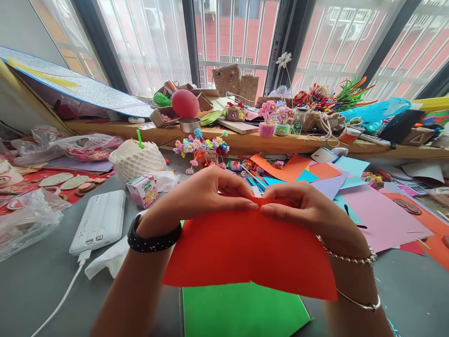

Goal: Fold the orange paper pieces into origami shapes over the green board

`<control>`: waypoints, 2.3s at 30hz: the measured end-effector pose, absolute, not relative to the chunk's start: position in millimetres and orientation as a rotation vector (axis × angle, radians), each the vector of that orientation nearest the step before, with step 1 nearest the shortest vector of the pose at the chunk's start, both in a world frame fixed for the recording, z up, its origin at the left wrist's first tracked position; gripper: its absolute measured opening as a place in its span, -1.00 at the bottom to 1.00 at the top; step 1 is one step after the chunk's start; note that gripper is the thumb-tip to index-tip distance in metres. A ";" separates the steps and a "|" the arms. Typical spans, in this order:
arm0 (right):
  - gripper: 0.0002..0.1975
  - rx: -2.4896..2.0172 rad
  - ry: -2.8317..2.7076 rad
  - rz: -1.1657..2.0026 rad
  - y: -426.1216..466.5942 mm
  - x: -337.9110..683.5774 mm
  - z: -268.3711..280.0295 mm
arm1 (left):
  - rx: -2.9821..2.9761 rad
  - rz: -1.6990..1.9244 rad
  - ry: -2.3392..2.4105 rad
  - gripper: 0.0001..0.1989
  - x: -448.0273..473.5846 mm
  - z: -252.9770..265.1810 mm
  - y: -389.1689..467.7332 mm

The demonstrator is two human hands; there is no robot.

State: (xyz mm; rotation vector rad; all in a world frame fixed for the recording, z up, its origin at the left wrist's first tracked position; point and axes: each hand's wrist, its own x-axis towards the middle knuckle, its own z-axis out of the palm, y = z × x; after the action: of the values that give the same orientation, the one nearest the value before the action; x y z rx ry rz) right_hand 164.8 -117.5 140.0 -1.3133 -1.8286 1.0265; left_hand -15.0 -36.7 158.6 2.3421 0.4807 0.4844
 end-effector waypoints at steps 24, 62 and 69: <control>-0.85 -1.428 -1.713 -0.447 -92.7 147.5 113.2 | 2.844 1.177 1.197 -0.80 20.7 128.6 -52.4; -0.84 -1.434 -1.786 -0.004 -104.2 159.9 125.2 | 2.805 1.090 0.911 -0.84 11.1 134.2 -50.1; -0.89 -1.488 -1.939 0.134 -102.8 161.7 126.2 | 2.748 0.793 0.800 -0.85 2.5 135.4 -38.4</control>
State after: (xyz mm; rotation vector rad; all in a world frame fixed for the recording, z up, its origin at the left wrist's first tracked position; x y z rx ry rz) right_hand 161.7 -102.8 126.2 -1.4882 -1.9390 0.1342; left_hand 2.5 -38.4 135.4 2.7480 0.7999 0.7929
